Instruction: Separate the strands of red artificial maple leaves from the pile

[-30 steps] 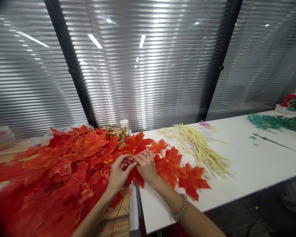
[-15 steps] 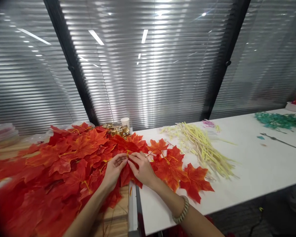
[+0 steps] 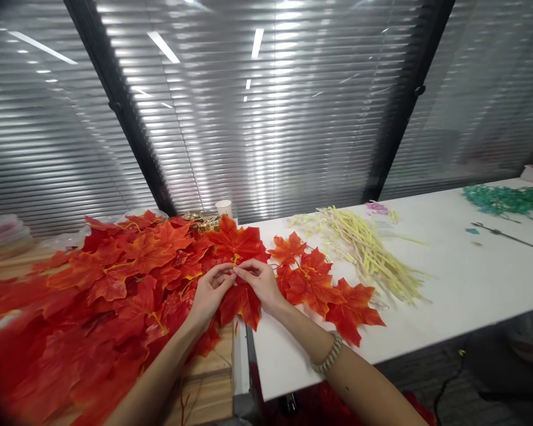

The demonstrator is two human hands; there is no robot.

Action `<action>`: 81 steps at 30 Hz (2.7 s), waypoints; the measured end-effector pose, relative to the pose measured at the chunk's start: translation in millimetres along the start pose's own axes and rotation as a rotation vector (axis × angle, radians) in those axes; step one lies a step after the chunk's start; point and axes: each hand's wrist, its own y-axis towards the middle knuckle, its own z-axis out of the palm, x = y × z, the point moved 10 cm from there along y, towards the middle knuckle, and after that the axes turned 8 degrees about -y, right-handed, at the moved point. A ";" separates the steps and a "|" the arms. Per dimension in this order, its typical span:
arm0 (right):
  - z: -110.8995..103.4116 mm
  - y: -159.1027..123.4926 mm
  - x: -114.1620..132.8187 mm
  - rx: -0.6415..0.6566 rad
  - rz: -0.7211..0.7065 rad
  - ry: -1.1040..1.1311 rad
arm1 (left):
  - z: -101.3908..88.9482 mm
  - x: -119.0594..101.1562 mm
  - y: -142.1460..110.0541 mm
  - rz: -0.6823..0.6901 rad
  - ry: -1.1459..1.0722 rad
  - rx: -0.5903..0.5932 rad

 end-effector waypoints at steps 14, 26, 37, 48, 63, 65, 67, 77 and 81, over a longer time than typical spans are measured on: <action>11.8 -0.1 -5.9 0.067 0.070 0.208 | -4.2 0.5 3.2 0.045 -0.010 -0.057; 5.4 -1.1 -27.7 -0.022 0.162 0.276 | -3.4 11.9 7.3 0.011 -0.045 -0.050; 3.4 1.8 -23.3 0.013 0.193 0.281 | 7.0 22.3 9.0 -0.131 -0.116 0.036; 9.8 0.5 -24.4 0.053 0.242 0.286 | 1.8 26.4 3.7 -0.207 -0.177 0.084; 7.1 2.1 -22.4 -0.012 0.188 0.244 | -1.4 42.1 14.2 -0.200 -0.146 0.055; 6.8 2.4 -22.8 -0.017 0.185 0.236 | -1.4 43.7 15.0 -0.206 -0.144 0.060; 7.3 2.5 -23.1 -0.020 0.182 0.231 | -0.9 43.6 15.7 -0.209 -0.141 0.069; 5.2 5.1 -25.1 0.013 0.171 0.172 | 5.3 34.7 17.8 -0.195 -0.178 0.108; 0.3 5.8 -24.7 -0.007 0.156 0.117 | 5.7 33.1 17.2 -0.190 -0.193 0.107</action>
